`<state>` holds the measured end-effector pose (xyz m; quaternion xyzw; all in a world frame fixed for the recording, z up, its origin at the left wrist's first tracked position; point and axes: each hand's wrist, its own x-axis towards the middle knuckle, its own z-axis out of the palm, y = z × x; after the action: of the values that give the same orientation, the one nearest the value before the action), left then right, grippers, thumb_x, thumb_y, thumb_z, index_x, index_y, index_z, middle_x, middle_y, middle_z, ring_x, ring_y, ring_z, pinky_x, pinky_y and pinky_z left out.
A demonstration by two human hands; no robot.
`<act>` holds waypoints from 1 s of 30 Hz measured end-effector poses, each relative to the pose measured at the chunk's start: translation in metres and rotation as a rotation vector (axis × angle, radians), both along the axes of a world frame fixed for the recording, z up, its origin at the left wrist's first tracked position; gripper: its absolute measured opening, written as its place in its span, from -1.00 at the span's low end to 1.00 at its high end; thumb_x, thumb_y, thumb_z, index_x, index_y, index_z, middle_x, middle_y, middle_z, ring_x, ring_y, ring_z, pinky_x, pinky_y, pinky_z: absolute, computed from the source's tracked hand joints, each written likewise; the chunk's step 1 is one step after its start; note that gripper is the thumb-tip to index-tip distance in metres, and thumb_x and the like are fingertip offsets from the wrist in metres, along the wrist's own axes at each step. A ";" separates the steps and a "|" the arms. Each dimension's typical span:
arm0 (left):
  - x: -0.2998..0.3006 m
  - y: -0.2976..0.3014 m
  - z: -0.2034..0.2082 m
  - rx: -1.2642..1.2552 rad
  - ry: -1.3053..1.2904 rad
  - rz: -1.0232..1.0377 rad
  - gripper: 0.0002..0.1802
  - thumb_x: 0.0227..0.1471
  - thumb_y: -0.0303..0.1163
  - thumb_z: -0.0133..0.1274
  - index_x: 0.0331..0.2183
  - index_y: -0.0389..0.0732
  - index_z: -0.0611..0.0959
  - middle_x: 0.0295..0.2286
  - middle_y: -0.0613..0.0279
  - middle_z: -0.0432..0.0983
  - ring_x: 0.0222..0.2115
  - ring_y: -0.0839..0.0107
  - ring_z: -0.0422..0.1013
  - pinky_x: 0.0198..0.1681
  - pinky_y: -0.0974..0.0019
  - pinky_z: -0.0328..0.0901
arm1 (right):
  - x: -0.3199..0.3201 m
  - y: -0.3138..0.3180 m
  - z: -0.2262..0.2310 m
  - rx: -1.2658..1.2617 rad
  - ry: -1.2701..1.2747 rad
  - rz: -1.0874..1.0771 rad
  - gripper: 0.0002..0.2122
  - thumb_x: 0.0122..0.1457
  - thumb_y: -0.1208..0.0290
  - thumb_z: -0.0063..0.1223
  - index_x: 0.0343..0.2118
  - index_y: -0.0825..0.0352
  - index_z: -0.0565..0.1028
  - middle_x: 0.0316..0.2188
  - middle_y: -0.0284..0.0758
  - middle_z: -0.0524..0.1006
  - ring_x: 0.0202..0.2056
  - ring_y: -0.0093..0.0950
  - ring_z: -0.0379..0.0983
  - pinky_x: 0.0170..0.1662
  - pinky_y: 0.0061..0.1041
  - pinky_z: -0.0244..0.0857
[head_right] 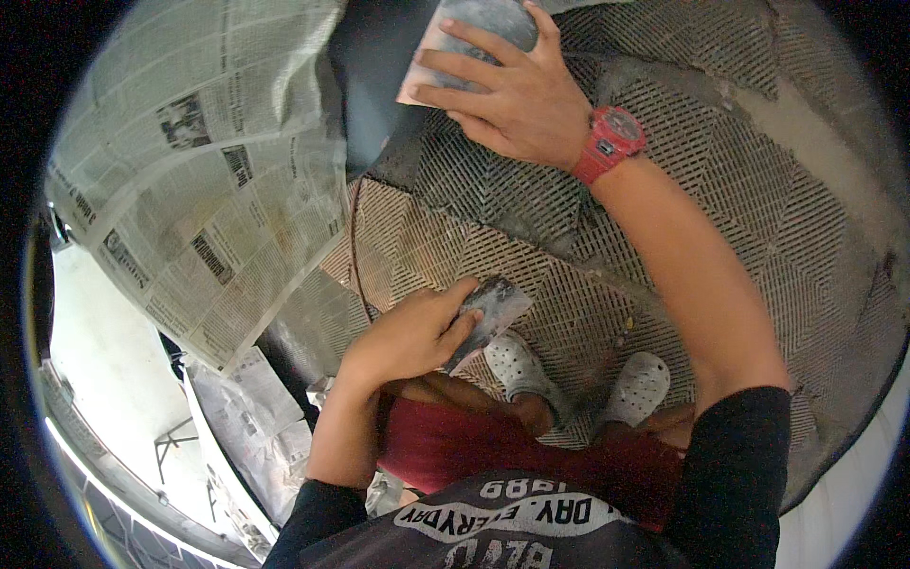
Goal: The person sits on the floor and handles two sanding blocks, then uses a brush to apply a substance from a paint can onto one block. They stand and rub the sanding blocks on the side of a black car, focusing on the area near the side mirror and door panel.
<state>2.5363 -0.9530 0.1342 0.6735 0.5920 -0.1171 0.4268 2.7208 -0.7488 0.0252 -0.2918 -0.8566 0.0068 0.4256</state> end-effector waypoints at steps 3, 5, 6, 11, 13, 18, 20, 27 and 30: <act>-0.008 -0.006 -0.006 -0.029 0.018 0.071 -0.55 0.39 -0.23 0.05 0.15 -0.32 0.49 -0.47 -0.34 0.57 -0.40 -0.34 0.54 -0.28 -0.21 0.38 | -0.017 -0.001 -0.023 0.003 0.156 -0.013 -0.60 0.26 0.19 0.26 0.17 -0.21 0.63 0.28 -0.59 0.53 0.41 -0.35 0.29 0.37 0.43 -0.18; -0.014 -0.011 -0.011 -0.044 0.036 0.097 -0.54 0.40 -0.23 0.06 0.16 -0.32 0.49 -0.48 -0.33 0.56 -0.42 -0.32 0.53 -0.32 -0.18 0.35 | -0.027 0.000 -0.038 0.031 0.197 0.004 -0.59 0.20 0.17 0.30 0.15 -0.20 0.64 0.28 -0.59 0.52 0.43 -0.35 0.27 0.34 0.47 -0.17; -0.022 -0.016 -0.015 -0.050 0.049 0.112 -0.54 0.40 -0.23 0.07 0.16 -0.32 0.49 -0.49 -0.33 0.55 -0.43 -0.31 0.52 -0.33 -0.16 0.34 | -0.029 -0.003 -0.039 0.023 0.197 0.020 -0.58 0.18 0.16 0.32 0.14 -0.20 0.64 0.28 -0.59 0.52 0.43 -0.35 0.26 0.33 0.49 -0.17; -0.021 -0.008 -0.013 -0.024 0.115 0.158 -0.55 0.39 -0.25 0.11 0.14 -0.35 0.51 -0.51 -0.30 0.51 -0.45 -0.24 0.53 -0.35 -0.09 0.34 | -0.045 -0.010 -0.049 0.059 0.334 0.034 -0.59 0.11 0.17 0.33 0.08 -0.18 0.67 0.25 -0.58 0.53 0.46 -0.36 0.21 0.24 0.56 -0.09; -0.020 -0.004 -0.015 0.033 0.137 0.138 -0.56 0.39 -0.24 0.11 0.12 -0.35 0.52 -0.53 -0.28 0.51 -0.47 -0.21 0.53 -0.37 -0.07 0.35 | -0.049 -0.012 -0.050 0.055 0.365 0.031 -0.60 0.09 0.17 0.33 0.05 -0.16 0.68 0.24 -0.58 0.53 0.46 -0.36 0.21 0.23 0.57 -0.06; -0.013 0.005 -0.011 -0.005 0.202 0.177 -0.60 0.40 -0.25 0.05 0.08 -0.35 0.50 -0.51 -0.38 0.56 -0.40 -0.39 0.54 -0.27 -0.25 0.39 | -0.055 -0.012 -0.048 0.050 0.382 0.012 -0.61 0.07 0.19 0.32 0.02 -0.14 0.70 0.21 -0.59 0.55 0.44 -0.37 0.23 0.22 0.58 -0.01; -0.013 0.006 -0.010 -0.010 0.217 0.176 -0.60 0.40 -0.25 0.05 0.08 -0.35 0.50 -0.51 -0.38 0.56 -0.40 -0.39 0.54 -0.26 -0.24 0.39 | -0.056 -0.011 -0.045 0.045 0.386 0.016 -0.61 0.07 0.19 0.32 0.03 -0.13 0.69 0.20 -0.60 0.55 0.43 -0.37 0.23 0.22 0.57 0.00; -0.018 0.006 -0.015 -0.004 0.182 0.178 -0.58 0.40 -0.24 0.05 0.11 -0.34 0.49 -0.49 -0.38 0.57 -0.37 -0.37 0.56 -0.24 -0.23 0.41 | -0.056 -0.005 -0.026 0.081 0.404 -0.013 -0.65 0.08 0.20 0.32 -0.01 -0.10 0.69 0.20 -0.58 0.54 0.42 -0.36 0.23 0.22 0.57 -0.01; -0.019 0.006 -0.016 0.003 0.199 0.161 -0.57 0.39 -0.25 0.05 0.11 -0.35 0.49 -0.48 -0.38 0.58 -0.36 -0.37 0.56 -0.23 -0.24 0.40 | -0.063 -0.002 -0.026 0.056 0.444 0.009 -0.66 0.09 0.20 0.31 -0.02 -0.09 0.68 0.22 -0.56 0.53 0.41 -0.34 0.24 0.23 0.58 -0.03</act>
<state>2.5170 -0.9472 0.1186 0.6095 0.6838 -0.1475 0.3730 2.6578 -0.7510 -0.0010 -0.2675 -0.7432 0.0491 0.6114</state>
